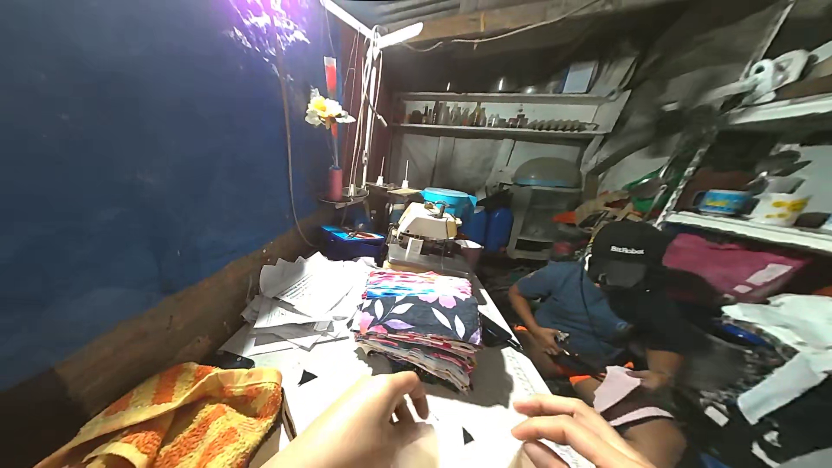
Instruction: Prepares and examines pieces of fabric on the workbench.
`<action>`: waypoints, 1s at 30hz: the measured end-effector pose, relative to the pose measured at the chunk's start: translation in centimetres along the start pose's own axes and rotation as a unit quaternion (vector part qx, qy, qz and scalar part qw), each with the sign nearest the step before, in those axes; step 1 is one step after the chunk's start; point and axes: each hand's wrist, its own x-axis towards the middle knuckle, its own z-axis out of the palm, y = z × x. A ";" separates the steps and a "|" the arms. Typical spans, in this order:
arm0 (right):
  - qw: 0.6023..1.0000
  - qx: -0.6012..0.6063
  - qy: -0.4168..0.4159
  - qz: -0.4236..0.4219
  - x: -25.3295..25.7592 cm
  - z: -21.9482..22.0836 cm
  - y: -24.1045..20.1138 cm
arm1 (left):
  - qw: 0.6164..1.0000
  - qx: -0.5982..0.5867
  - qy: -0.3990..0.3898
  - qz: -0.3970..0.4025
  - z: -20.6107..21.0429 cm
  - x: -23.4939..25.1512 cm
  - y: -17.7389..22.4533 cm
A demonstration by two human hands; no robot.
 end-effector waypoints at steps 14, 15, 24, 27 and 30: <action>0.988 0.011 -0.123 0.095 2.4 4.8 1.5 | 0.978 0.164 -0.129 0.001 -4.8 -2.4 -1.6; 0.987 -0.005 -0.125 0.096 2.2 4.7 1.7 | 0.972 0.170 -0.159 -0.015 -5.1 -2.6 -1.4; 0.986 -0.054 -0.152 -0.040 0.4 3.9 0.1 | 0.942 0.234 -0.236 -0.049 -3.6 -2.4 -0.7; 0.965 -0.075 -0.243 -0.060 -0.2 4.2 -0.3 | 0.938 0.248 -0.233 -0.067 -2.9 -2.2 -0.9; 0.982 -0.074 -0.159 -0.069 -0.3 3.5 -1.1 | 0.935 0.254 -0.240 -0.066 -2.6 -2.0 -1.3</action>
